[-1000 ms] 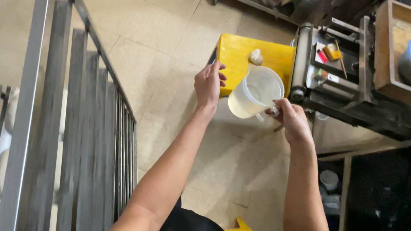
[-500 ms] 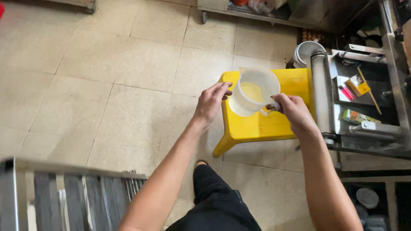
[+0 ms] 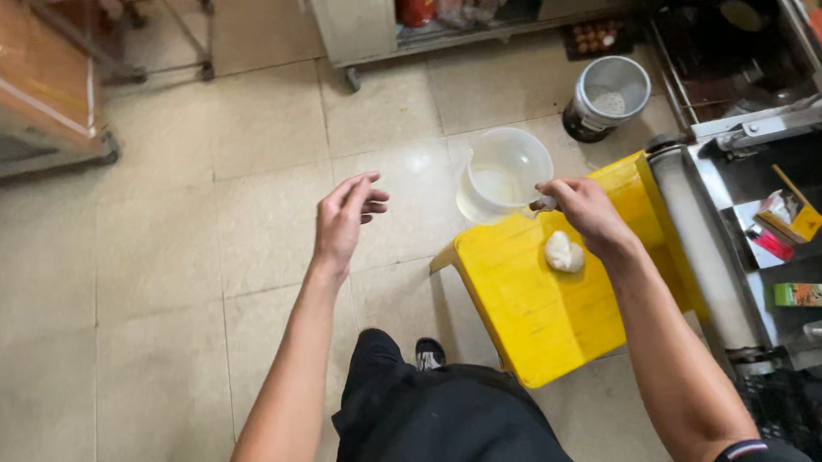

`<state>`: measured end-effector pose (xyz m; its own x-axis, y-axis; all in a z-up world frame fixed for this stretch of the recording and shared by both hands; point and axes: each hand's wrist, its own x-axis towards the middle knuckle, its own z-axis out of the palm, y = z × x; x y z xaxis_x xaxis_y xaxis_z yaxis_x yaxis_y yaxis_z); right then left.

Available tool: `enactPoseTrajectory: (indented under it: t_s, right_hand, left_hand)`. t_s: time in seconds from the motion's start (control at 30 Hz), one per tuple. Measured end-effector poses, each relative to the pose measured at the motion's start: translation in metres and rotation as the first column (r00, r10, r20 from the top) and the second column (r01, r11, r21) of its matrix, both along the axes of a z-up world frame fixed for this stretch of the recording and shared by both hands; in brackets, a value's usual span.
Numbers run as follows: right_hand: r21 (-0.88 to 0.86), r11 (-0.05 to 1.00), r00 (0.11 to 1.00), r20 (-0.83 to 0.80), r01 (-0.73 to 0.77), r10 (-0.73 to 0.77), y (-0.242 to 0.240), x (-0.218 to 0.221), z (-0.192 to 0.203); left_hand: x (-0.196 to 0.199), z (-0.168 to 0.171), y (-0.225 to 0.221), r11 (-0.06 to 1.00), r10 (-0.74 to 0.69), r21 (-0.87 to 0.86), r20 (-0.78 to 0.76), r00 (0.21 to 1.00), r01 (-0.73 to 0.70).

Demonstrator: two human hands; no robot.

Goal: The person washes a plastic pitcher in a sink, fills it with water, and then pours water into a pot on a burner.

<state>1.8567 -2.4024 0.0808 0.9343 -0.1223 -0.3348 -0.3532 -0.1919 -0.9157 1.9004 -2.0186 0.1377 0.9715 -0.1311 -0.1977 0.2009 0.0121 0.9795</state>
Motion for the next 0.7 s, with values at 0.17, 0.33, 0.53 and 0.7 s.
enactPoseTrajectory:
  t_s: [0.17,0.33,0.53,0.7]
  right_hand:
    - [0.028,0.985,0.985,-0.009,0.172,-0.172,-0.004,0.096,-0.007]
    - [0.013,0.936,0.936,-0.012,0.352,-0.352,-0.014,0.168,0.0]
    - [0.075,0.815,0.813,0.054,0.575,-0.579,-0.05,0.24,-0.002]
    - [0.05,0.731,0.726,0.089,0.68,-0.682,-0.113,0.276,-0.052]
  left_hand:
    - [0.14,-0.019,0.013,0.999,-0.048,0.013,-0.003,0.999,0.048]
    - [0.281,-0.033,-0.025,0.985,-0.137,-0.102,0.039,0.99,0.14]
    - [0.404,-0.033,-0.114,0.91,-0.39,-0.125,0.066,0.918,0.395]
    - [0.48,-0.048,-0.204,0.832,-0.538,-0.092,0.114,0.835,0.548]
